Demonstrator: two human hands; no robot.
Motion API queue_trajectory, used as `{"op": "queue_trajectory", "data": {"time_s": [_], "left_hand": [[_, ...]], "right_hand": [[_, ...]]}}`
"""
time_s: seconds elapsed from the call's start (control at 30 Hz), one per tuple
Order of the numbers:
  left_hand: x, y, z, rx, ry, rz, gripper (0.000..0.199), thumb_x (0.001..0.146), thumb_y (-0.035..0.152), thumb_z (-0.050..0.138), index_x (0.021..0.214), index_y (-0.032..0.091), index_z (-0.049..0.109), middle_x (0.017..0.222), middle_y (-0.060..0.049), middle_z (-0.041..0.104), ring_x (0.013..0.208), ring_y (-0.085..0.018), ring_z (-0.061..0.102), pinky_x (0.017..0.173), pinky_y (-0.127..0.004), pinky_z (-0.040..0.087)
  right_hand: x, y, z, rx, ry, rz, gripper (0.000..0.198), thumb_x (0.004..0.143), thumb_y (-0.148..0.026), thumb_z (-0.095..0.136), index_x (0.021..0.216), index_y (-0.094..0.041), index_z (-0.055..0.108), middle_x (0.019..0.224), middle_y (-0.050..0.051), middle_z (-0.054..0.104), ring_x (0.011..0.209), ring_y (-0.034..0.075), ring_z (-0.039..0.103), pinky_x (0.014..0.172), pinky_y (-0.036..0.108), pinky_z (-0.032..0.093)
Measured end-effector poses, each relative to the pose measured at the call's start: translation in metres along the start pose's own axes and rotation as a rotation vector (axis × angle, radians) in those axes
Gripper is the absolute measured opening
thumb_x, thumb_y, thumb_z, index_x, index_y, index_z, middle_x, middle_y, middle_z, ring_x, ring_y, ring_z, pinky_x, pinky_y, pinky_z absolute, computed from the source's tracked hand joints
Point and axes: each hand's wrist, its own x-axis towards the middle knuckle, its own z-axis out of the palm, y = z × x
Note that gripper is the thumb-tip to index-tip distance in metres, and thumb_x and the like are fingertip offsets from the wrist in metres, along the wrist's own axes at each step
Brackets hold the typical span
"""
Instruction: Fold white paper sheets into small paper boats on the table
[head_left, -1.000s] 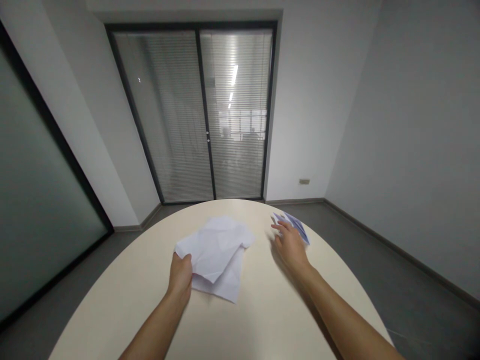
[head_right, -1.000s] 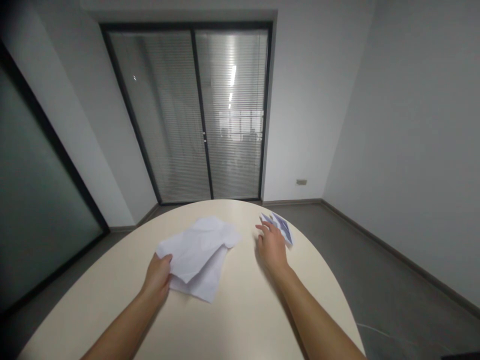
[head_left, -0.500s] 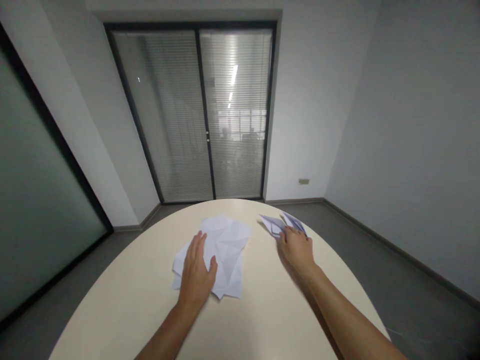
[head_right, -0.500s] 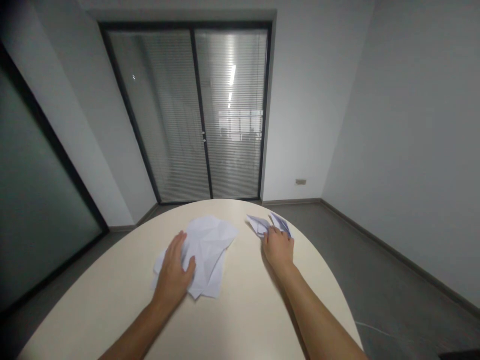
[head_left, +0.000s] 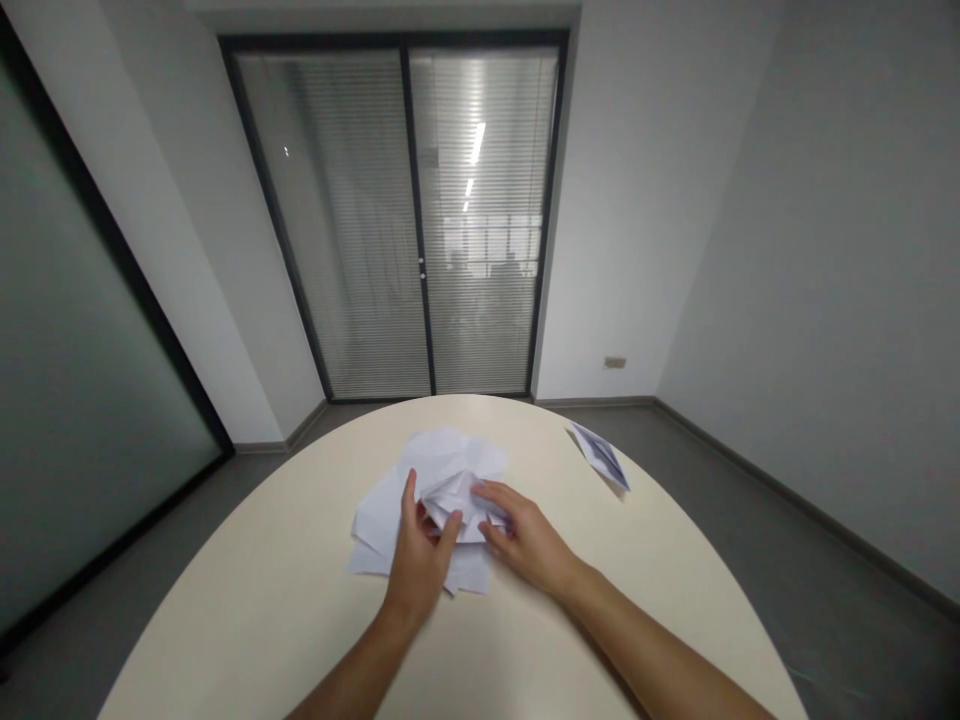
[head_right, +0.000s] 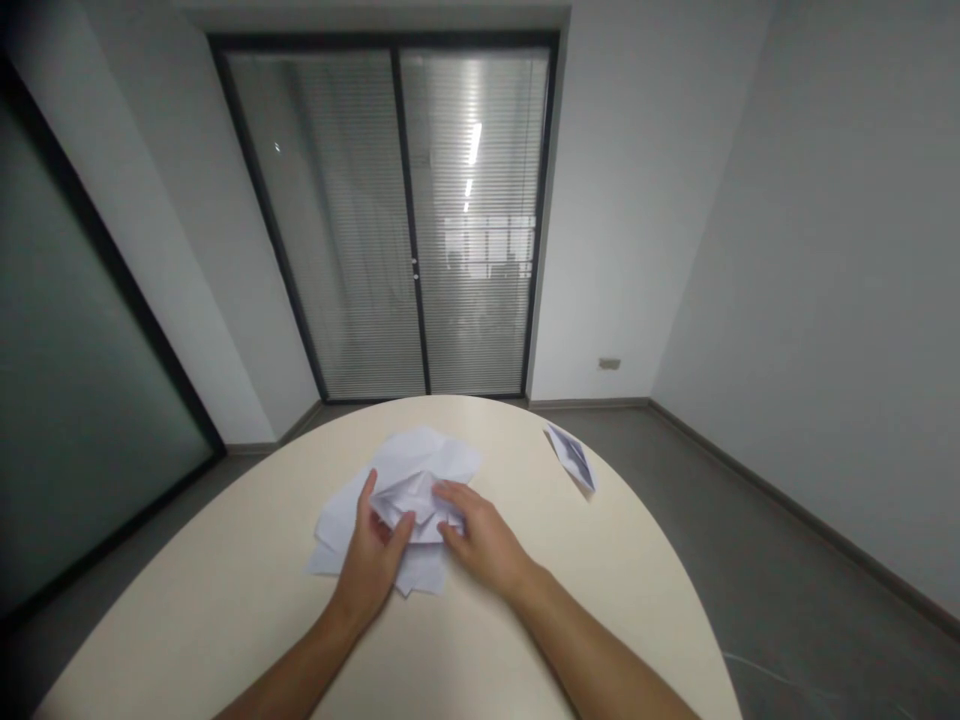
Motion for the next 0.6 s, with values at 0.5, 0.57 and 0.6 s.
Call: {"op": "queue_trajectory", "data": {"time_s": [0.5,0.57,0.6], "left_hand": [[0.022,-0.013,-0.003,-0.305,0.394,-0.331,0.063,0.085,0.026,0.067,0.142,0.023,0.041,0.142,-0.014,0.051,0.119,-0.028,0.059,0.056,-0.025,0.061],[0.023,-0.011,-0.005,-0.365,0.432,-0.344,0.068,0.082,0.022,0.070,0.142,0.023,0.039,0.135,-0.013,0.057,0.113,-0.026,0.062,0.058,-0.026,0.061],[0.025,-0.010,-0.006,-0.396,0.443,-0.350,0.067,0.080,0.019,0.072,0.140,0.024,0.041,0.130,-0.012,0.060,0.109,-0.024,0.064,0.060,-0.026,0.061]], "right_hand": [[0.003,0.012,-0.010,0.049,0.180,0.171,0.020,0.094,-0.039,0.059,0.091,-0.022,0.071,0.096,0.006,0.070,0.086,0.020,0.062,0.078,0.032,0.050],[0.003,0.010,-0.012,0.244,0.171,0.196,0.026,0.093,-0.046,0.059,0.091,-0.022,0.068,0.109,0.008,0.068,0.096,0.022,0.061,0.074,0.031,0.051],[0.003,0.009,-0.013,0.356,0.151,0.211,0.029,0.092,-0.050,0.060,0.090,-0.022,0.067,0.118,0.009,0.066,0.103,0.023,0.061,0.074,0.031,0.052]]}}
